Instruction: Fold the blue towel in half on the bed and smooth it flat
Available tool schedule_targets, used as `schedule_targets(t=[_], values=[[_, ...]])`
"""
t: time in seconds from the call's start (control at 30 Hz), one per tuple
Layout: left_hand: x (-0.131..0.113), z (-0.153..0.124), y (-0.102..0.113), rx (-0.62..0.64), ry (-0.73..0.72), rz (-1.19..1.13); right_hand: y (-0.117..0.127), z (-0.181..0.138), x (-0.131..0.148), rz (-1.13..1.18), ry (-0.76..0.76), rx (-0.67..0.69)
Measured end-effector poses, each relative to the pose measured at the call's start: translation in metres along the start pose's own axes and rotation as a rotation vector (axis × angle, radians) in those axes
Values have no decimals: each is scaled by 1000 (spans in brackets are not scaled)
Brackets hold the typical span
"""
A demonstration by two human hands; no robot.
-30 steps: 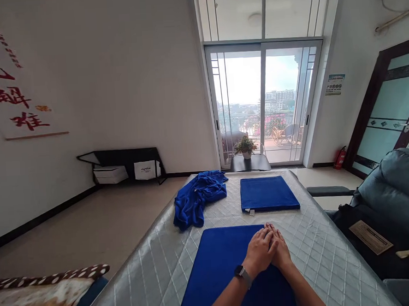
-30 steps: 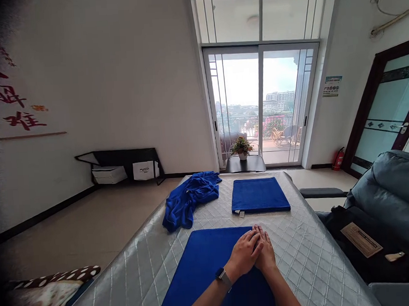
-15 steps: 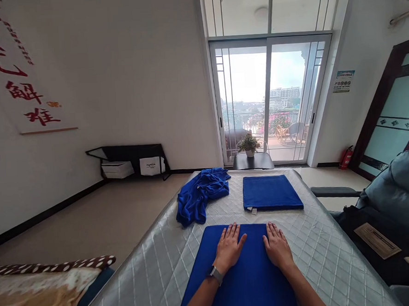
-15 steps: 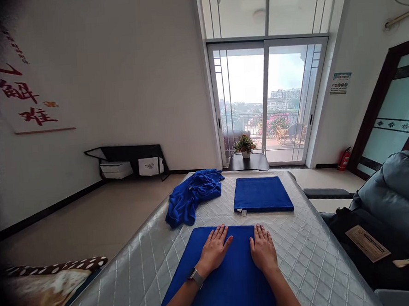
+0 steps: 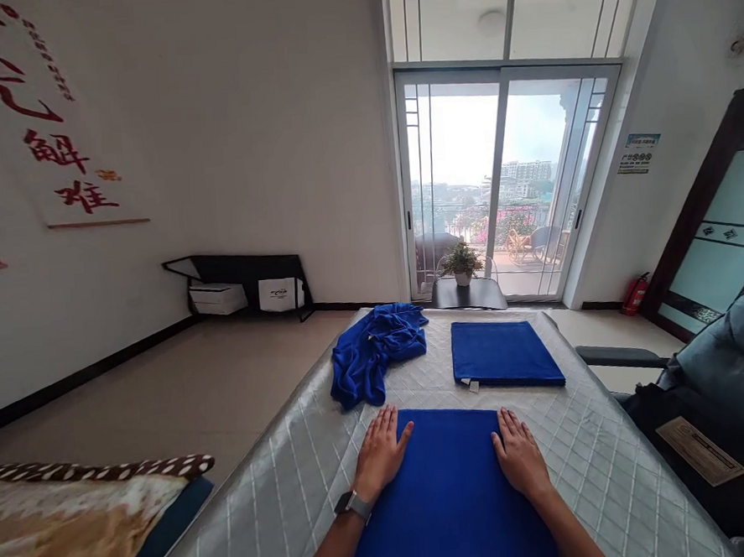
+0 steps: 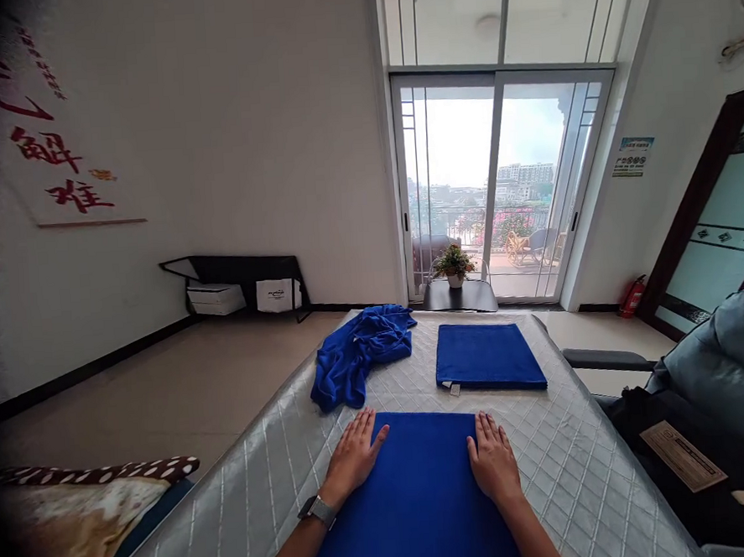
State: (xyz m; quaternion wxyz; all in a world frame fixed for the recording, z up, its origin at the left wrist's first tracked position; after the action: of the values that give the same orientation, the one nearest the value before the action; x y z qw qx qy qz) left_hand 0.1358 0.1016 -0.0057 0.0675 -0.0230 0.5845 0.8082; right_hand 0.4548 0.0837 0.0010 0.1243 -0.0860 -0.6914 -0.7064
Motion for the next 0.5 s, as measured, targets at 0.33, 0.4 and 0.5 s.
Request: schedule_targets(t=[0.33, 0.4, 0.5], values=[[-1, 2, 2, -7, 18, -18, -4, 4, -5, -60, 17, -31], [-1, 2, 3, -19, 15, -31, -5, 5, -6, -65, 18, -38], [-1, 2, 7, -24, 26, -53, -5, 5, -6, -70, 18, -46]])
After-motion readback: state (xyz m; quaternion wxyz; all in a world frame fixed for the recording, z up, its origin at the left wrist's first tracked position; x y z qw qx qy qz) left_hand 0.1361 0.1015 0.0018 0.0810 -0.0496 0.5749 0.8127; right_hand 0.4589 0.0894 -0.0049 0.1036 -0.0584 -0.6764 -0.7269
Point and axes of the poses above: each hand's wrist, its own z-axis towards the middle knuckle, its own y-axis out of the back of the hand, x = y × z, the point moved 8 cm from there along z, towards the middle knuckle, and after that the axes turned 4 degrees about z, right-handed, at the moved point
